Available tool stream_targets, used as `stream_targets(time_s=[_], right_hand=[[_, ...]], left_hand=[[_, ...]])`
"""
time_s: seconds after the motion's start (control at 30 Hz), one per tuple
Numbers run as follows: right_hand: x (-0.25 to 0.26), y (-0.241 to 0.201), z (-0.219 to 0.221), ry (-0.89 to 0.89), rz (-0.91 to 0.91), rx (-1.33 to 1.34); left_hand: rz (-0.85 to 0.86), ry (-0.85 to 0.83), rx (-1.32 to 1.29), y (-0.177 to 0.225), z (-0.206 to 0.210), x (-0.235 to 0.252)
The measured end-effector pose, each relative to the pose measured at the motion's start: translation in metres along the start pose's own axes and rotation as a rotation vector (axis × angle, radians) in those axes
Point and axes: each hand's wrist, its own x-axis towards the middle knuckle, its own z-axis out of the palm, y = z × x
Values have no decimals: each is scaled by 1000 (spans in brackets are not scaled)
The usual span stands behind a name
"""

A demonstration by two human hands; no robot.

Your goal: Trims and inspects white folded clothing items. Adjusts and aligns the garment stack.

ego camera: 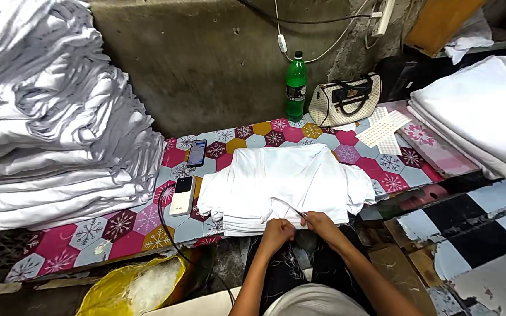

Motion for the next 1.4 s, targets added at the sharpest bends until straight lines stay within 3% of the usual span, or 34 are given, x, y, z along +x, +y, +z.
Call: stream_targets(time_s=[0.07,0.1,0.23,0.33,0.53,0.57,0.67,0.7,0.8,0.83,0.9,0.97,1.03,1.1,1.2,1.23,1.33,1.4], right_hand=[[-12,-1,-9,-2,-16,55],[-18,-1,-13,-9,-32,101],[-28,-11,-18,-49,-75,245],[-31,-11,-15,-66,-97,282],[-56,17,-46,26,-183,252],[-59,24,-50,56,-182,247],[-62,33,-51,165,-152,103],[-61,32,-48,199,-150,6],[-52,37,-27,296,-267,-308],[-48,39,-23,318,-288,-415],[-44,42,-22,382,-265,-579],[-40,54,-29,496,-253,-697],[-32,72,-43,615,-275,-745],[-26,81,-55,657,-281,-719],[-25,76,-67,540,-256,-730],[-26,75,-68,479,-227,-770],[-22,80,-69,430,-209,-877],[-23,77,-71,484,-260,-827]], left_hand=[[-88,-211,379,6,-13,-6],[-127,-225,451,9,-15,-8],[-28,111,219,8,6,17],[31,144,300,0,37,40],[-103,-481,412,-25,56,7],[-123,-423,416,-23,54,2],[-112,33,363,10,42,3],[-100,116,387,21,39,12],[36,112,483,39,30,49],[133,167,430,47,21,57],[366,487,189,68,-8,61],[435,819,-48,83,-52,59],[430,965,-220,78,-85,56],[364,938,-210,60,-88,50],[142,589,27,22,-65,40],[88,541,115,12,-55,38],[204,746,287,12,-24,28],[414,709,311,22,-1,28]])
